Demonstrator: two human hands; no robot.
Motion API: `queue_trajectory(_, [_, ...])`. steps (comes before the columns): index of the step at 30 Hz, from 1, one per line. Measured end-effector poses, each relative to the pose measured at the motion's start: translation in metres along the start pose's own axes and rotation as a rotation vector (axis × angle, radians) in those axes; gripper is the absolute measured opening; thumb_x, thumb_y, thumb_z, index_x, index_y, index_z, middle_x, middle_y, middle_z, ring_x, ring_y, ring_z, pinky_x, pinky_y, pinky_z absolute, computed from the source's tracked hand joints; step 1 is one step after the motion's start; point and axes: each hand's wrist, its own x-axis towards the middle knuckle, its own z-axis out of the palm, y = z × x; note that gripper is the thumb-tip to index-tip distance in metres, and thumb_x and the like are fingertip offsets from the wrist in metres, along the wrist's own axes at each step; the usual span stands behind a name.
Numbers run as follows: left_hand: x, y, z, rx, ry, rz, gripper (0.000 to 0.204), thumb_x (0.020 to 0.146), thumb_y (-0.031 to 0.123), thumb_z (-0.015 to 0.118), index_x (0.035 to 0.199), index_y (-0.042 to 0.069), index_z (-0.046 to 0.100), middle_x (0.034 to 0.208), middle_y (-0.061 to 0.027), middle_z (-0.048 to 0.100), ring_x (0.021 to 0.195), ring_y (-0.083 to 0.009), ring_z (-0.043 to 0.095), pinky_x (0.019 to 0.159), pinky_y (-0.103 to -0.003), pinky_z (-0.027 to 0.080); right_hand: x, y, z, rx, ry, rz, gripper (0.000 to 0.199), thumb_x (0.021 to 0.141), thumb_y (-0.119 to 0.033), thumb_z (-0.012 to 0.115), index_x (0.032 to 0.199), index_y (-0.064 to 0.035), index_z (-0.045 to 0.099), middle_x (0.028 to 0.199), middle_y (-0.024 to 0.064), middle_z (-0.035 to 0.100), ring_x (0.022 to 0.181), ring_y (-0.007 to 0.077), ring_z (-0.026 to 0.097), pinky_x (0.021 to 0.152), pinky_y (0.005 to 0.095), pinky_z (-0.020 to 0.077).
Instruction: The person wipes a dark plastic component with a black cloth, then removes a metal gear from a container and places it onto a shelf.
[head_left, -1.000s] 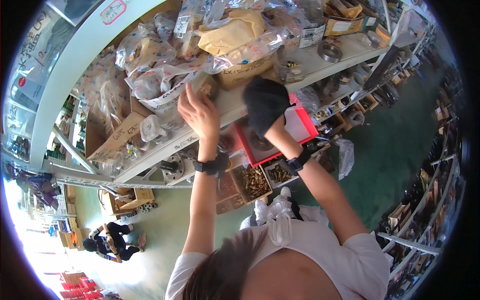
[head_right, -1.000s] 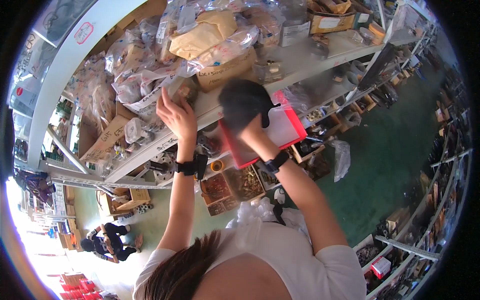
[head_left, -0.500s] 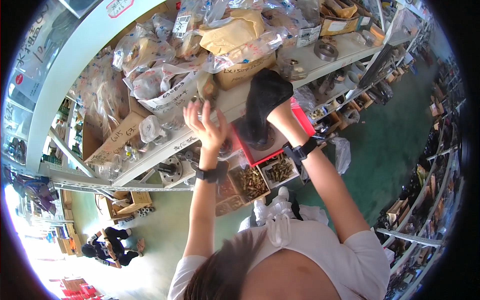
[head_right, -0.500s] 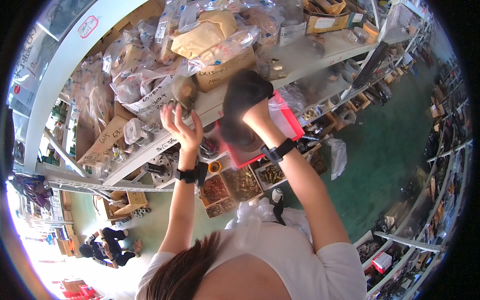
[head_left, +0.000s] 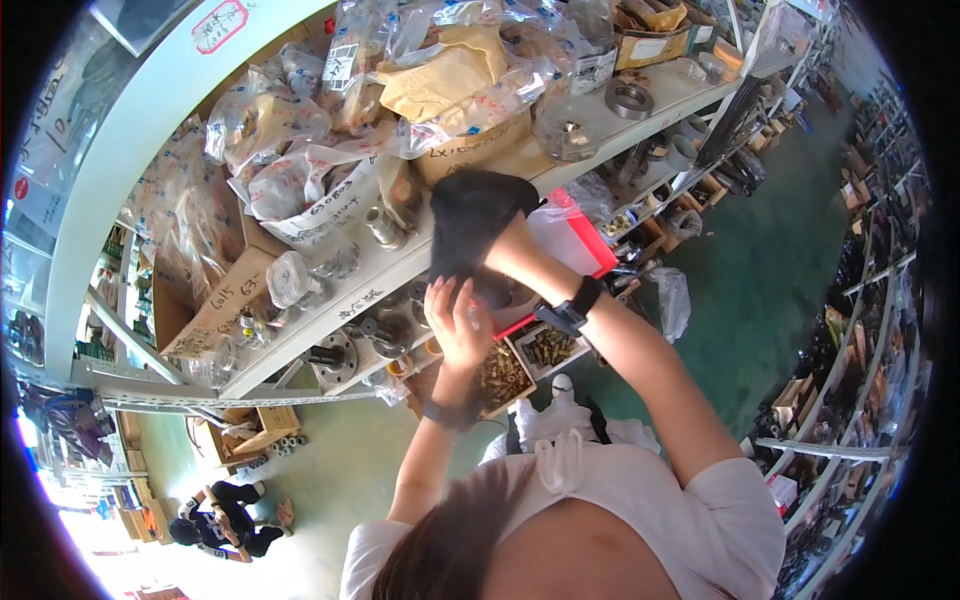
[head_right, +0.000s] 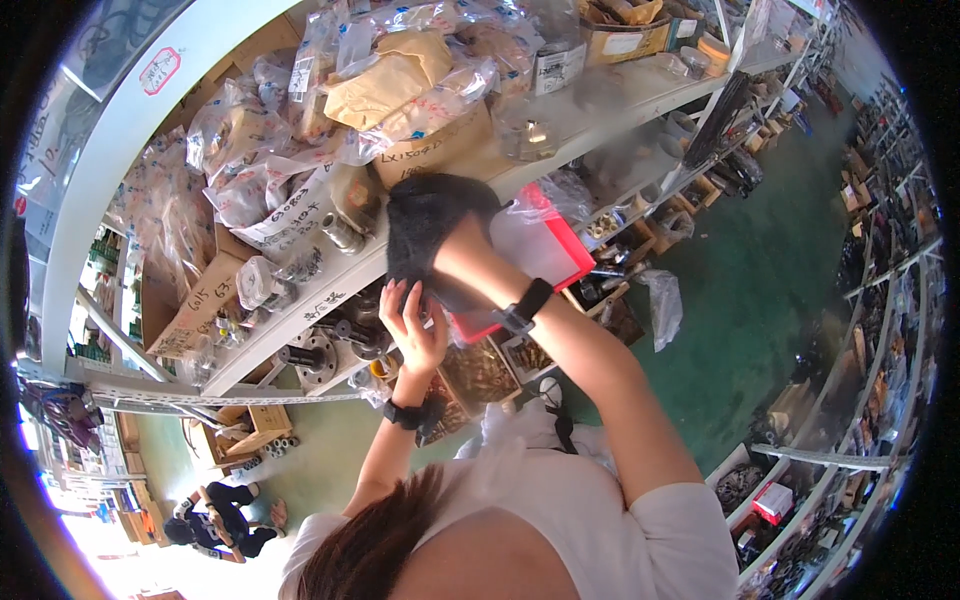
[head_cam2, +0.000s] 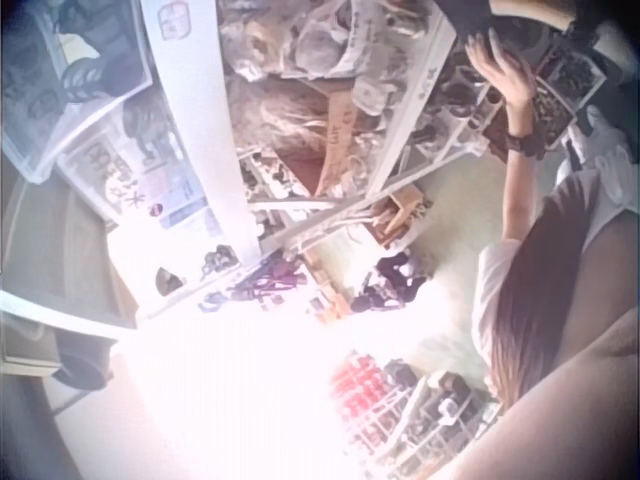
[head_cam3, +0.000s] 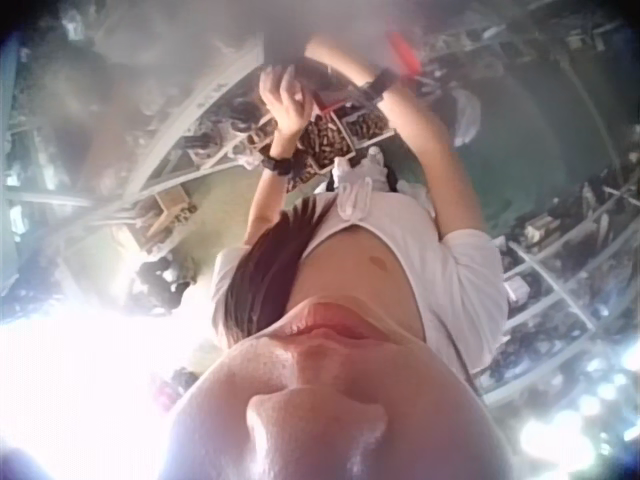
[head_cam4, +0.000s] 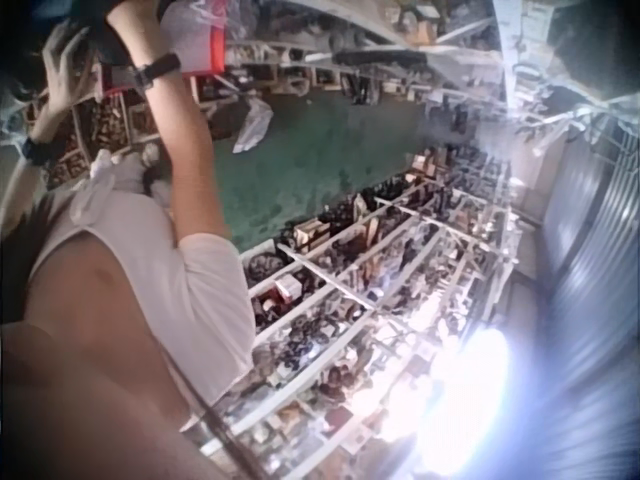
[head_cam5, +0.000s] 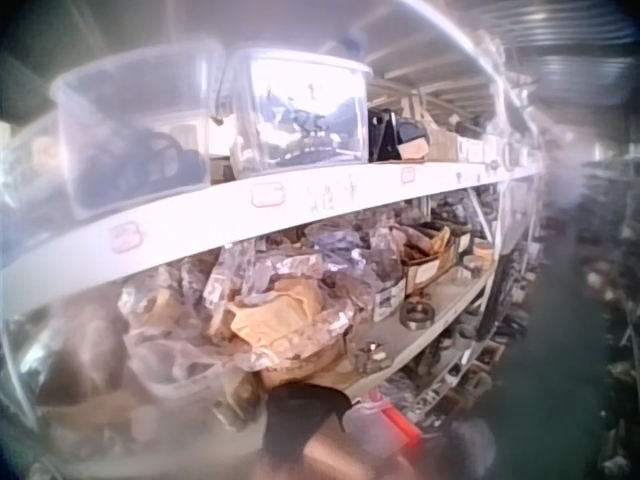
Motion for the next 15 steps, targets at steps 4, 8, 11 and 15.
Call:
queue_trajectory(4, [-0.008, 0.000, -0.012, 0.046, -0.006, -0.039, 0.044, 0.066, -0.003, 0.062, 0.109, 0.003, 0.051, 0.113, -0.0179, 0.043, 0.108, -0.0375, 0.041, 0.092, -0.047, 0.034, 0.003, 0.001, -0.001, 0.022, -0.290, 0.097, 0.022, 0.073, -0.017, 0.050, 0.090, -0.0040, 0.056, 0.090, 0.0114, 0.058, 0.084, 0.0227, 0.057, 0.070, 0.0311, 0.0447])
queue_trajectory(8, [-0.021, 0.003, -0.036, 0.014, -0.071, -0.140, 0.039, 0.067, -0.003, 0.060, 0.106, 0.004, 0.053, 0.113, -0.0165, 0.044, 0.109, -0.0367, 0.041, 0.092, -0.046, 0.034, -0.002, -0.002, -0.004, -0.055, 0.037, 0.024, 0.015, 0.073, -0.013, 0.048, 0.083, -0.0039, 0.054, 0.079, 0.0102, 0.057, 0.073, 0.0215, 0.056, 0.061, 0.0288, 0.0445])
queue_trajectory(11, [-0.038, -0.008, -0.049, 0.006, -0.058, -0.213, 0.035, 0.071, -0.003, 0.056, 0.106, 0.002, 0.053, 0.113, -0.0187, 0.043, 0.109, -0.0366, 0.041, 0.091, -0.045, 0.034, -0.001, -0.007, -0.014, 0.190, -0.013, 0.256, 0.020, 0.069, -0.015, 0.054, 0.087, -0.0051, 0.054, 0.080, 0.0104, 0.056, 0.076, 0.0220, 0.056, 0.067, 0.0289, 0.0444])
queue_trajectory(15, [-0.035, -0.010, -0.046, -0.123, -0.029, -0.298, 0.031, 0.076, -0.004, 0.052, 0.106, 0.001, 0.052, 0.113, -0.0190, 0.043, 0.106, -0.0330, 0.044, 0.089, -0.040, 0.036, -0.018, -0.002, 0.009, 0.050, 0.208, 0.111, 0.022, 0.067, -0.022, 0.059, 0.082, -0.0074, 0.055, 0.079, 0.0118, 0.058, 0.081, 0.0288, 0.056, 0.076, 0.0375, 0.0421])
